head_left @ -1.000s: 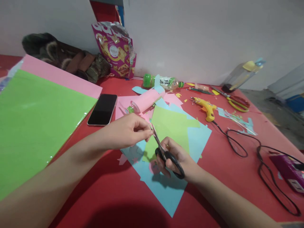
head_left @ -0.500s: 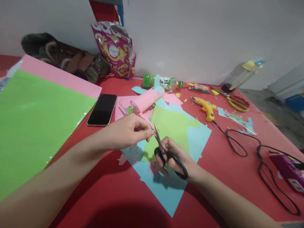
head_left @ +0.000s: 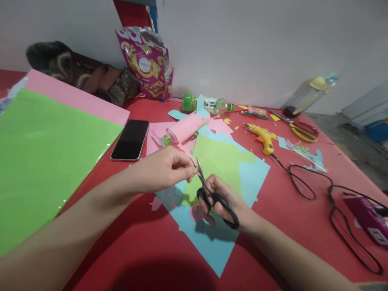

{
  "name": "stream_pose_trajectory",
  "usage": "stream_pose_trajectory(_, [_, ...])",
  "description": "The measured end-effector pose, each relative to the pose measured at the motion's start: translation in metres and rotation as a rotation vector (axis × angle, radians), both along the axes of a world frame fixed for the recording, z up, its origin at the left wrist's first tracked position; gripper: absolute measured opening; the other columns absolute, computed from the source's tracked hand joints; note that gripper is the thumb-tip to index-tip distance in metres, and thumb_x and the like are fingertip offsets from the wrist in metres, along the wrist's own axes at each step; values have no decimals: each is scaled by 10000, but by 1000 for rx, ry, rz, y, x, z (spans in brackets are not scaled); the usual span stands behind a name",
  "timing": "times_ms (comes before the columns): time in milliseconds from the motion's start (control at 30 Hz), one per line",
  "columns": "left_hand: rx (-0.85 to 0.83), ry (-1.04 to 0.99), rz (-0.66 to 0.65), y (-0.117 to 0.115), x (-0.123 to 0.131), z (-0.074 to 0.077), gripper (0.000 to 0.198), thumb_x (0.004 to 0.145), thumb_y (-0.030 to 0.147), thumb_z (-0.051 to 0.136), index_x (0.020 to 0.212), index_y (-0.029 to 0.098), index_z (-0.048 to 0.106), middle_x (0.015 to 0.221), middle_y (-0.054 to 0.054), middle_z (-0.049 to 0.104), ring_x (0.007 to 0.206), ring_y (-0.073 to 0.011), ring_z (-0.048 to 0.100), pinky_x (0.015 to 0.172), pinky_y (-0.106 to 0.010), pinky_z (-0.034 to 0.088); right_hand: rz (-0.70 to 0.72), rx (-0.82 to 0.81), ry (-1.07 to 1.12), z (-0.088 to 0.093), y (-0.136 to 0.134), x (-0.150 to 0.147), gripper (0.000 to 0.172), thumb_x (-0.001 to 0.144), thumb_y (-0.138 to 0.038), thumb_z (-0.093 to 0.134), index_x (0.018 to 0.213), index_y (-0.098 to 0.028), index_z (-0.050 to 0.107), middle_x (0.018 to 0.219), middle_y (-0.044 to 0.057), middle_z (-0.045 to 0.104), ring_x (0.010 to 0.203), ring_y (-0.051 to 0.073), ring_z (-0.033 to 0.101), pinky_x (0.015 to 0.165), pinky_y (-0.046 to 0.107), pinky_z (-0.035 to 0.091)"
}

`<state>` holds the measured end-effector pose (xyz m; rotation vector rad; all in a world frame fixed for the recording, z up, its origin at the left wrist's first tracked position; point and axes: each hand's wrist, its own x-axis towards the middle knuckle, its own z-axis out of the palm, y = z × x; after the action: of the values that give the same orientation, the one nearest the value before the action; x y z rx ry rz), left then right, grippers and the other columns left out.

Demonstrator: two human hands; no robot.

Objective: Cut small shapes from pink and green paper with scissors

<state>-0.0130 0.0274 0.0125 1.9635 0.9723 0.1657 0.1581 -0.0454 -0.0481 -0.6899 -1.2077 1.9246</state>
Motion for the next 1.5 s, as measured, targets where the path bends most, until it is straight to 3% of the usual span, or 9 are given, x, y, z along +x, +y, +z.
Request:
stream_pose_trajectory(567, [-28,-65,38,-3,3,0,296,757,286,419,495,148,434,462,41,365,442,-73,349,436,-203,248,-16,6,6,2,0,-1,397,691,-468,574,773,-214,281,611,-66,436,440,45,419,462,225,319])
stream_pose_trajectory(767, [-87,-189,176,-8,6,0,258,761,279,421,546,146,472,499,34,375,475,-79,362,457,-203,275,-26,-11,76,4,0,-3,398,689,-478,573,778,-223,280,618,-67,414,488,65,442,504,244,364])
stream_pose_trajectory(933, [-61,-281,273,-10,11,-9,265,772,281,412,549,146,456,519,34,359,480,-74,334,447,-201,263,-213,-49,77,1,2,-4,375,678,-428,607,771,-233,300,638,-64,428,524,88,485,514,256,386])
stream_pose_trajectory(1133, [2,-238,166,-17,22,-26,242,769,242,398,566,139,481,500,48,337,455,-62,298,432,-188,250,-606,-33,-48,2,9,-2,390,614,-219,682,724,-226,308,617,-77,480,599,90,497,581,231,379])
stream_pose_trajectory(1500, [171,-100,93,-28,31,-33,253,771,217,366,589,126,516,551,4,485,528,-90,419,499,-204,304,-675,-18,-119,2,9,-3,414,564,-185,701,705,-224,314,622,-81,476,525,66,416,491,186,337])
